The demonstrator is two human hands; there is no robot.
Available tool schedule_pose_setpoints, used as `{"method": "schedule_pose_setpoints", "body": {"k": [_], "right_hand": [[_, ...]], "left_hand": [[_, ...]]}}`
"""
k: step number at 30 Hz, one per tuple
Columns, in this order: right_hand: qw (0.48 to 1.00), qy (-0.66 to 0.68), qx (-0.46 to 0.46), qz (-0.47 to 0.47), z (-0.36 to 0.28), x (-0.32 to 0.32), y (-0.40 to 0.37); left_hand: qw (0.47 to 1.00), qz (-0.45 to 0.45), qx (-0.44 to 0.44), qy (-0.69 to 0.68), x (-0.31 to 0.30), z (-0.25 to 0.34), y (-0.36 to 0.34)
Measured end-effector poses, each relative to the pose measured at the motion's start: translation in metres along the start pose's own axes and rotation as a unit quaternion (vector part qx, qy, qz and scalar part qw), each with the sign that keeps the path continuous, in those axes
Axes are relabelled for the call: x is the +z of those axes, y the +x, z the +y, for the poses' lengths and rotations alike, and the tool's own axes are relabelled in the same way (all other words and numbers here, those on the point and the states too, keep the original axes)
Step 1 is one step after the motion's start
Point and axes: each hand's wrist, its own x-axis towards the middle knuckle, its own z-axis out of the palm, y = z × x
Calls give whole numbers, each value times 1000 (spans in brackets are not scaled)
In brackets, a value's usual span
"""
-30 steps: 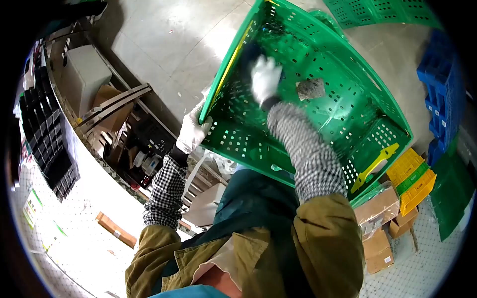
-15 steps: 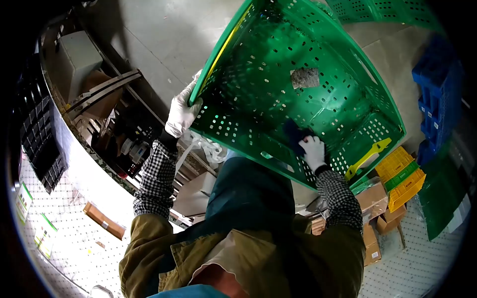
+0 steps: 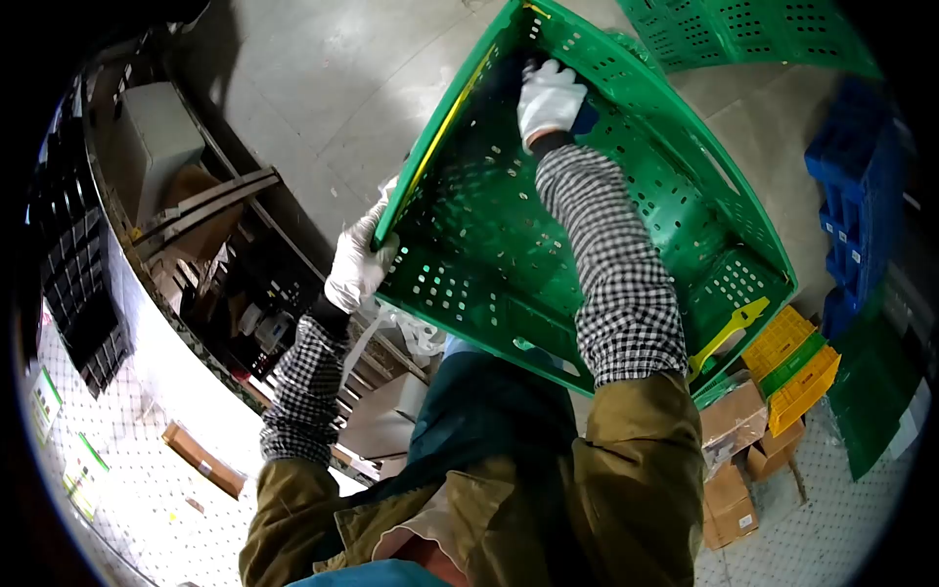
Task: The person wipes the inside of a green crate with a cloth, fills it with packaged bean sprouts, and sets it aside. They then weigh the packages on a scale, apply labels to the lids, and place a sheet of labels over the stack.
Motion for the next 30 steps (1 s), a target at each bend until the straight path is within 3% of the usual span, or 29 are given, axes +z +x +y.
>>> {"method": "schedule_pose_setpoints", "body": {"k": [2,3,4,5,7,8,9,11,13,15,17,18,20,22,23,24,25,27,28,30], "right_hand": [[996,-66,-46,-30,-30,-4,-39],[988,-29,-111,-102,-40,-10,-70],[957,-90,-227,-159,-41,-6,-97],[927,60,-307,-208,-39,-8,-111],[930,-39,-313,-189,-23,21,-84],[957,-54,-228,-170,-14,-8,-54],[983,-101,-152,2,0,7,-30],[998,0,-19,-54,-2,0,18],[998,-21,-61,-8,-8,11,11],[993,-27,-95,69,12,22,-2],[990,-14,-142,2,48,11,-15],[993,-22,-108,39,66,25,-27],[999,-28,-31,-24,86,32,-50],[997,13,20,-71,80,17,-47],[999,51,-5,-16,68,30,-32],[997,44,-35,49,46,33,-13],[995,62,-75,2,18,16,3],[999,41,-24,-19,-13,-5,13],[995,38,-89,-28,-6,0,5],[968,2,-246,-57,26,17,-13]], "left_hand": [[1000,-11,-16,-6,2,-6,2],[1000,-15,-25,-1,0,-1,2],[999,-22,-33,4,-3,7,2],[999,-27,-40,9,-4,12,2],[1000,4,22,2,1,2,1],[1000,-11,-9,0,-3,10,3],[999,-27,-43,-1,-5,17,1],[1000,-8,-17,-12,-1,14,0],[999,20,40,-4,0,12,3],[999,-6,3,-37,-1,15,2],[998,-12,0,-65,0,10,-1],[997,-6,5,-74,6,-4,-1],[999,18,30,-19,6,3,2],[1000,-10,-13,-18,3,7,-1],[999,-24,-31,-14,3,6,1],[1000,-2,29,2,4,3,2],[1000,-8,8,-16,5,6,1],[1000,1,17,-22,5,4,1],[999,12,45,-11,6,-5,0],[999,-12,1,-34,4,4,-2]]}}
